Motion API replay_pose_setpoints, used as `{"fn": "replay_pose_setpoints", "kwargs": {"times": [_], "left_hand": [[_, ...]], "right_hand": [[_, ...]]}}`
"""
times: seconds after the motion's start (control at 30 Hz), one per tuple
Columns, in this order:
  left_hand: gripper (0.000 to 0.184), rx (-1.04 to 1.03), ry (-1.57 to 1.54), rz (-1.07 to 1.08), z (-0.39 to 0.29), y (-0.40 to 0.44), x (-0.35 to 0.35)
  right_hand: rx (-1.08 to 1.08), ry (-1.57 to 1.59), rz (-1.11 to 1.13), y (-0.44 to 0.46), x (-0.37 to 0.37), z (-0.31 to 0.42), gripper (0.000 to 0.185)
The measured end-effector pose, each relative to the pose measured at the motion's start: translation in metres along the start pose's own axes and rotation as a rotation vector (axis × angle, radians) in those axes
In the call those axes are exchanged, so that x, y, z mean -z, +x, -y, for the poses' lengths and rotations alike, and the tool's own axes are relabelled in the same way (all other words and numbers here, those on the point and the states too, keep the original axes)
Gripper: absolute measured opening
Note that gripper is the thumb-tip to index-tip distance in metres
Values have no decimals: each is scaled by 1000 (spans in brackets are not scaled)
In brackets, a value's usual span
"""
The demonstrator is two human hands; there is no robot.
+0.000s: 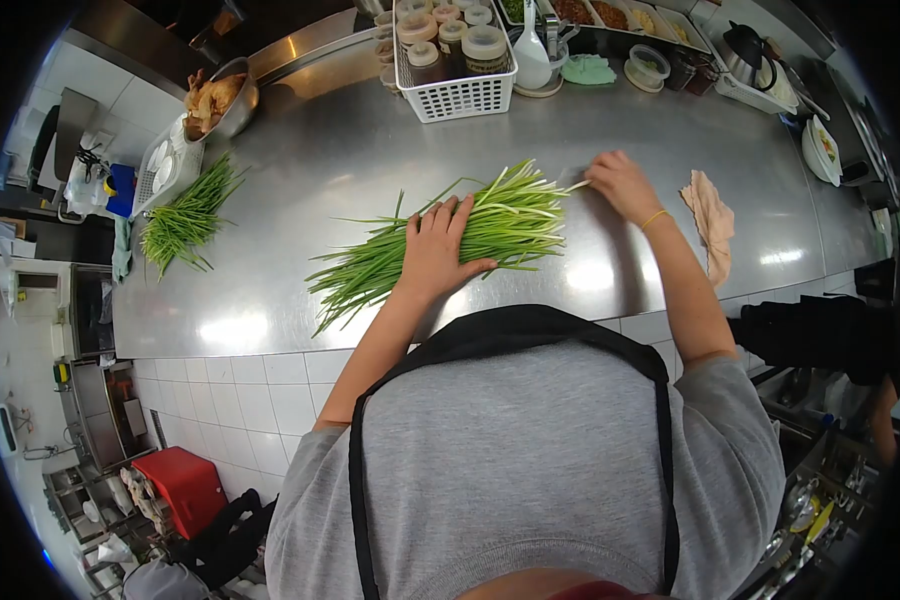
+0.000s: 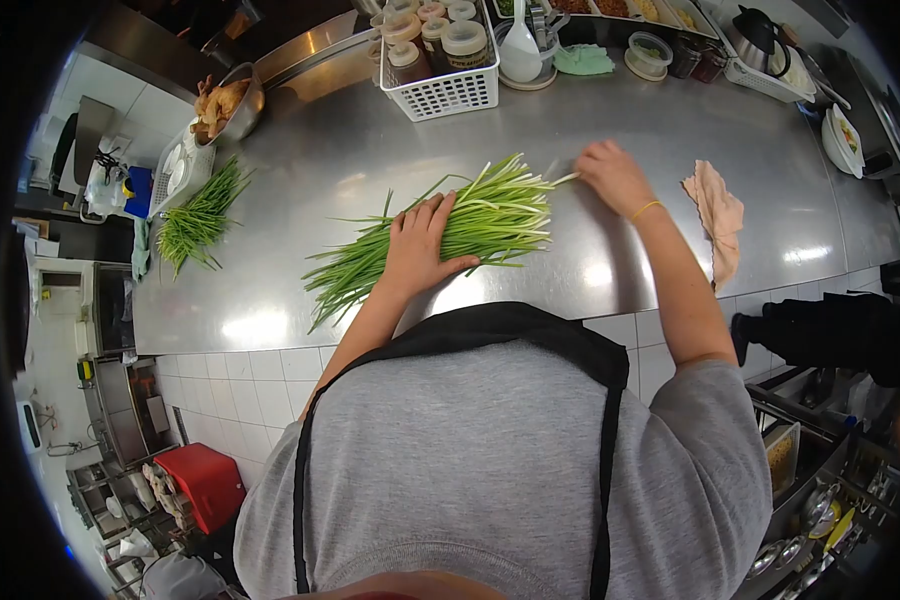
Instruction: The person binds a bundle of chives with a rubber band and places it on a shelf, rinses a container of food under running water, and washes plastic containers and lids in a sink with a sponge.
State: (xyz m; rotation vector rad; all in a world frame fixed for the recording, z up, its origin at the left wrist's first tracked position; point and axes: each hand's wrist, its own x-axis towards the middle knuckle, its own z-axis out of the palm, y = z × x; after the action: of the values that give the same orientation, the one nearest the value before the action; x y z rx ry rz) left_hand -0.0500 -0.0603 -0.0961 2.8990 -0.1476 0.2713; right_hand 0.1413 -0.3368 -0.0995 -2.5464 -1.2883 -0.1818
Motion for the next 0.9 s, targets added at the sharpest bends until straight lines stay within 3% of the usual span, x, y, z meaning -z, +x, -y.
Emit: {"fn": "replay_pose_setpoints", "kwargs": {"times": [0.17, 0.23, 0.3, 0.4, 0.43, 0.53, 0.6, 0.7, 0.83, 0.9], "left_hand": [[96, -3, -7, -21, 1, 0, -3], [96, 7, -13, -4, 1, 0, -1], [96, 11, -18, 10, 0, 2, 2], [95, 45, -129, -32, 5, 4, 16], [96, 79, -262, -193, 12, 7, 28], [86, 115, -563, -629, 28, 10, 85], [78, 111, -598, -848, 32, 4, 128], [62, -20, -497, -988, 29, -6, 170], [55, -116, -426, -1123, 21, -18, 192], [54, -170, -446, -1239, 15, -24, 198]], "right_hand": [[-257, -121, -168, -46, 50, -79, 8], [-281, -80, -408, -66, 81, -104, 8], [-432, 8, -495, -71, 126, -84, 10], [-453, 121, -592, -62, 164, -57, 11], [-457, 119, -592, -55, 170, -47, 11], [-322, 395, -765, -21, 182, -4, 13], [-213, 549, -1007, 6, 194, 29, 13], [-94, 638, -1133, 39, 217, 65, 20], [149, 752, -1171, 86, 240, 104, 15], [272, 738, -1000, 111, 232, 127, 5]]}}
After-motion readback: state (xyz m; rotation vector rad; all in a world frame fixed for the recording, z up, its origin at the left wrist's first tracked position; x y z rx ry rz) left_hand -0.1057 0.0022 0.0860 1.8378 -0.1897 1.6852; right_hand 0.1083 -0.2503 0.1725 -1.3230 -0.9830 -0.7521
